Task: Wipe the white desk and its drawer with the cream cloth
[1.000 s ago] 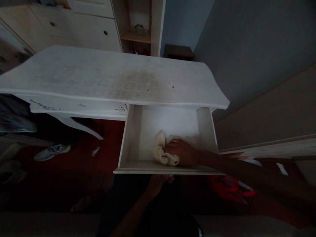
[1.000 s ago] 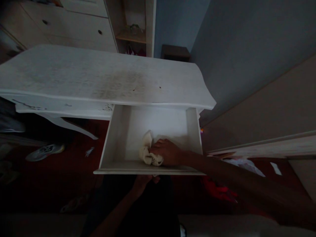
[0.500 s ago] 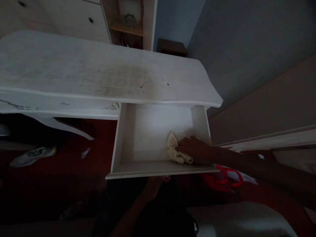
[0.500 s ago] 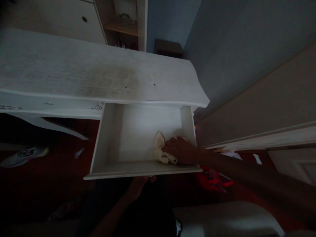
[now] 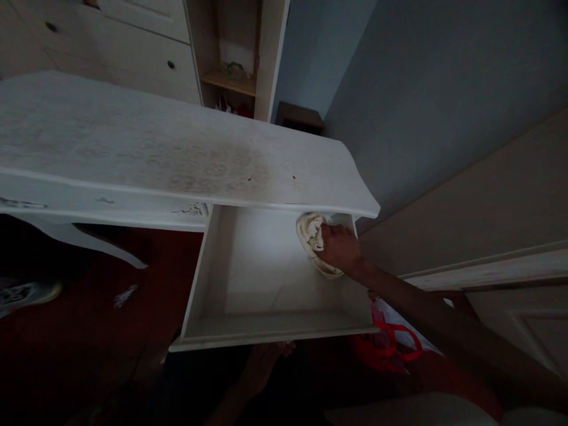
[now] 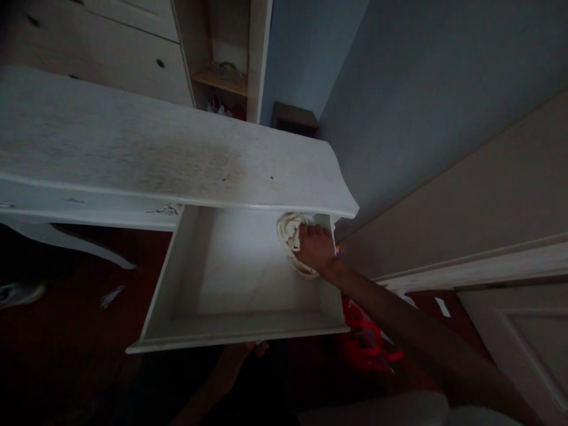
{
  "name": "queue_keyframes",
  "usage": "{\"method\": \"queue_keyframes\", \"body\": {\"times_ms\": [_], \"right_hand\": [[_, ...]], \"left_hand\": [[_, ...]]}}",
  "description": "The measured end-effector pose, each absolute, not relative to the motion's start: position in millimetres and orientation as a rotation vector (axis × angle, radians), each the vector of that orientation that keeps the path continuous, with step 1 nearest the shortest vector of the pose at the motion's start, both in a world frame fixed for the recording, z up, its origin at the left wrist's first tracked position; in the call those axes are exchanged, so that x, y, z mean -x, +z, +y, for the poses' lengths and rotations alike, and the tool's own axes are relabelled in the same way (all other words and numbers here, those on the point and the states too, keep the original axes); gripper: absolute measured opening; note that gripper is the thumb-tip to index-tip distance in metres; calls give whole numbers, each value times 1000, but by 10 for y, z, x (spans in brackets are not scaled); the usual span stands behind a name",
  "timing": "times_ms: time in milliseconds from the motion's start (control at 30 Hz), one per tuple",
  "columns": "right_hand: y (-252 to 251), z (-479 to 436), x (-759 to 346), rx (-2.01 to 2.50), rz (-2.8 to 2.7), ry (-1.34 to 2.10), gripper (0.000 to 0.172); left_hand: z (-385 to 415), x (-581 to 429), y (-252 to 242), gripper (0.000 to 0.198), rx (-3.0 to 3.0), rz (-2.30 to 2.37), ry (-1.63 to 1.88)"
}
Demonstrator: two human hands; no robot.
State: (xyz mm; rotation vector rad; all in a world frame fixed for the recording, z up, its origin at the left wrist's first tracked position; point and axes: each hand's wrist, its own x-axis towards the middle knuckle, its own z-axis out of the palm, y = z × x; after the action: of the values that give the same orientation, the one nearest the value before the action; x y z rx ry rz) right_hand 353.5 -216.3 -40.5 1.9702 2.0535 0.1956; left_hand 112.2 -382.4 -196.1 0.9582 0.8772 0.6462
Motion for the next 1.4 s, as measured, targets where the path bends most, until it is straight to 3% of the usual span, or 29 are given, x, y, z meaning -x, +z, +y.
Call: {"method": "queue_keyframes", "body": {"times_ms": [200,367,500,700,1067,1400], "right_hand": [[-368,-2133,-3371,-2099,1957,211,86],[-347,-2305,-3348,-1976,2034,-33,75],[-390,-2429,-3313,-2084,1838,-33,69],[-423,-2338,-3343,-2115,1818,-27,69],[-358,-1797,-3346,-2433,1788,-304,60],[-490,-1715,-2505,-2414,2067,-273,59]], "left_hand": [[-3852,-1098,-2019,64,-945,878,622],[-3858,-1104,-2044,65,-950,881,637],[-3828,-1113,-2010,68,-932,895,630],[-3825,-1106,-2069,61,-915,852,636],[-3856,-1188,-2125,68,-913,872,658],[-3829,-1248,-2085,73,-905,832,692]]}}
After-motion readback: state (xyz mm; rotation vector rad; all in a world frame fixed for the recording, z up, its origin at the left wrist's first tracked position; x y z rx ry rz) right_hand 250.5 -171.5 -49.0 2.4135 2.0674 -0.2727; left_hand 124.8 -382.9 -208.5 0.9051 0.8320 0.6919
